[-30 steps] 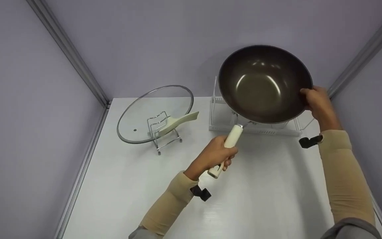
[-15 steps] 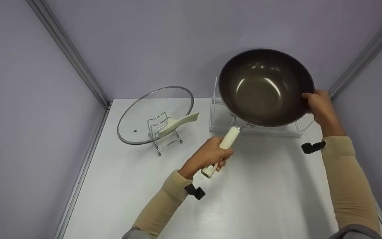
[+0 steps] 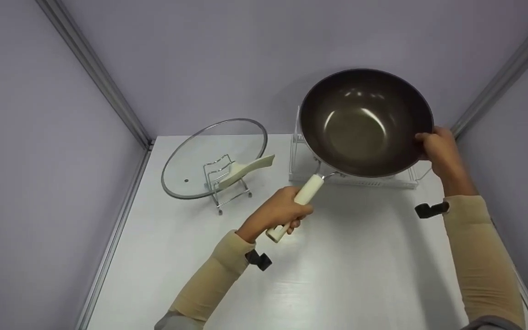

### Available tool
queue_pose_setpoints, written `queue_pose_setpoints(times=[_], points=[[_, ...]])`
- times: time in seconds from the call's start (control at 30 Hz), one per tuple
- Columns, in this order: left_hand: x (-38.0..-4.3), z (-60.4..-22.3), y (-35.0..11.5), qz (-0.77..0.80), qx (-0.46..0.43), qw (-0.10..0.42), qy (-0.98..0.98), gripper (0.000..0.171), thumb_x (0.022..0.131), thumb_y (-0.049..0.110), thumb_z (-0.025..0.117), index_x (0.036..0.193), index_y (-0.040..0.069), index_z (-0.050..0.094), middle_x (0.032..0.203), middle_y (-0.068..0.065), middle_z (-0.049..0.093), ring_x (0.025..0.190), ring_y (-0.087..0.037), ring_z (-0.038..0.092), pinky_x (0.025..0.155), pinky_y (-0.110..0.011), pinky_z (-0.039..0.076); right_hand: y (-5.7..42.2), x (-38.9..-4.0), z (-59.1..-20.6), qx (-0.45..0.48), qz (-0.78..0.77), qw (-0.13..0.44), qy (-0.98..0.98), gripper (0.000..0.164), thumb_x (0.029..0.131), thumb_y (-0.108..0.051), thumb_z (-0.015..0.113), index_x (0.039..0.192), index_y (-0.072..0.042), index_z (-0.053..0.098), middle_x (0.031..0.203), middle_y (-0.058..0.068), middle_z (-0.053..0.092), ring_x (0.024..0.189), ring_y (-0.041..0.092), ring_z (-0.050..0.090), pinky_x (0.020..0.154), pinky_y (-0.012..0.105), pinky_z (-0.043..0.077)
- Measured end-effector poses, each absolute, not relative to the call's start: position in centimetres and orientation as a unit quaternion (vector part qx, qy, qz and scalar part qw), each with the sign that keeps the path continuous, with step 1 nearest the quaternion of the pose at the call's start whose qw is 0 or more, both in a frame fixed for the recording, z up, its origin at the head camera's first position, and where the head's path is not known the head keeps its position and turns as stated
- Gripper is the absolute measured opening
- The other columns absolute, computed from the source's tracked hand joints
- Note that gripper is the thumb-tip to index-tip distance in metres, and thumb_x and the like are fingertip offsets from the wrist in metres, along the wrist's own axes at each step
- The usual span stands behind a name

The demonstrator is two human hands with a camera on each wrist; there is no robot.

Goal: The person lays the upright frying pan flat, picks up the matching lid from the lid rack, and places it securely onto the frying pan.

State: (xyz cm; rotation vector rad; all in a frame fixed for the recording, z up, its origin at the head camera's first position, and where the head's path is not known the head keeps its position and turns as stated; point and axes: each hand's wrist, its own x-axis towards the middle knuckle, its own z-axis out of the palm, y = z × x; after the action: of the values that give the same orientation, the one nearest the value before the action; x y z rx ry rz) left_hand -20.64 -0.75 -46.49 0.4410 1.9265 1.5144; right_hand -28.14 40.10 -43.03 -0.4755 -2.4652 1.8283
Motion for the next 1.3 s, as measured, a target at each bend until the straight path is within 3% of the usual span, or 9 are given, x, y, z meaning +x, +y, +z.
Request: queue_pose_setpoints(times=[0.2, 0.4, 0.73, 0.93, 1.1, 1.3], points=[[-20.8, -46.4, -1.3, 0.558, 0.16, 0.321, 0.748, 0.035, 0.095, 0.012, 0.064, 0.128, 0.006, 0.055, 0.07, -0.002, 0.057, 0.048, -0.01, 0.052, 0.044, -0.027, 0.048, 39.7, -27.6, -43.3, -0.152, 0.582, 0.013, -0.799, 0.042, 0.108, -0.018, 0.046, 0.141, 0.008, 0.047, 0.084, -0.013, 0.065, 0.077, 0.001, 0.067, 0.069, 0.02, 0.059], [-21.2, -46.3, -2.0, 0.536, 0.159, 0.316, 0.766, 0.033, 0.093, 0.011, 0.062, 0.125, 0.005, 0.056, 0.067, -0.002, 0.057, 0.048, -0.01, 0.052, 0.044, -0.028, 0.049, 39.3, -27.2, -43.4, -0.149, 0.599, 0.019, -0.786, 0.033, 0.107, -0.014, 0.047, 0.135, 0.003, 0.049, 0.086, -0.011, 0.066, 0.078, 0.002, 0.068, 0.069, 0.021, 0.06], [-21.5, -45.8, -2.9, 0.466, 0.174, 0.281, 0.821, 0.04, 0.093, 0.006, 0.059, 0.133, 0.0, 0.058, 0.064, -0.003, 0.057, 0.047, -0.011, 0.053, 0.043, -0.027, 0.049, 38.6, -26.7, -44.0, -0.145, 0.673, 0.002, -0.725, 0.051, 0.106, -0.008, 0.049, 0.153, 0.005, 0.035, 0.088, -0.007, 0.068, 0.076, 0.006, 0.071, 0.068, 0.023, 0.061], [-21.5, -45.8, -3.5, 0.455, 0.16, 0.283, 0.829, 0.044, 0.092, 0.006, 0.06, 0.136, 0.001, 0.056, 0.07, -0.004, 0.058, 0.049, -0.012, 0.053, 0.043, -0.027, 0.048, 38.4, -26.6, -44.0, -0.139, 0.684, -0.015, -0.716, 0.029, 0.106, -0.007, 0.048, 0.135, -0.006, 0.045, 0.088, -0.004, 0.067, 0.075, 0.009, 0.071, 0.068, 0.024, 0.061], [-21.7, -45.6, -4.1, 0.45, 0.165, 0.276, 0.833, 0.043, 0.091, 0.007, 0.06, 0.133, 0.001, 0.057, 0.071, -0.004, 0.058, 0.05, -0.012, 0.053, 0.043, -0.026, 0.049, 38.1, -26.9, -43.8, -0.14, 0.677, -0.013, -0.722, 0.042, 0.108, -0.016, 0.05, 0.144, 0.001, 0.037, 0.097, -0.004, 0.065, 0.081, 0.008, 0.071, 0.071, 0.024, 0.061], [-21.6, -45.7, -4.8, 0.436, 0.176, 0.278, 0.837, 0.04, 0.091, 0.006, 0.06, 0.13, -0.003, 0.059, 0.068, -0.002, 0.057, 0.048, -0.011, 0.053, 0.041, -0.026, 0.048, 38.2, -26.8, -44.1, -0.155, 0.653, -0.001, -0.741, 0.021, 0.109, -0.032, 0.054, 0.121, -0.016, 0.047, 0.096, -0.004, 0.063, 0.079, 0.006, 0.069, 0.066, 0.024, 0.061]])
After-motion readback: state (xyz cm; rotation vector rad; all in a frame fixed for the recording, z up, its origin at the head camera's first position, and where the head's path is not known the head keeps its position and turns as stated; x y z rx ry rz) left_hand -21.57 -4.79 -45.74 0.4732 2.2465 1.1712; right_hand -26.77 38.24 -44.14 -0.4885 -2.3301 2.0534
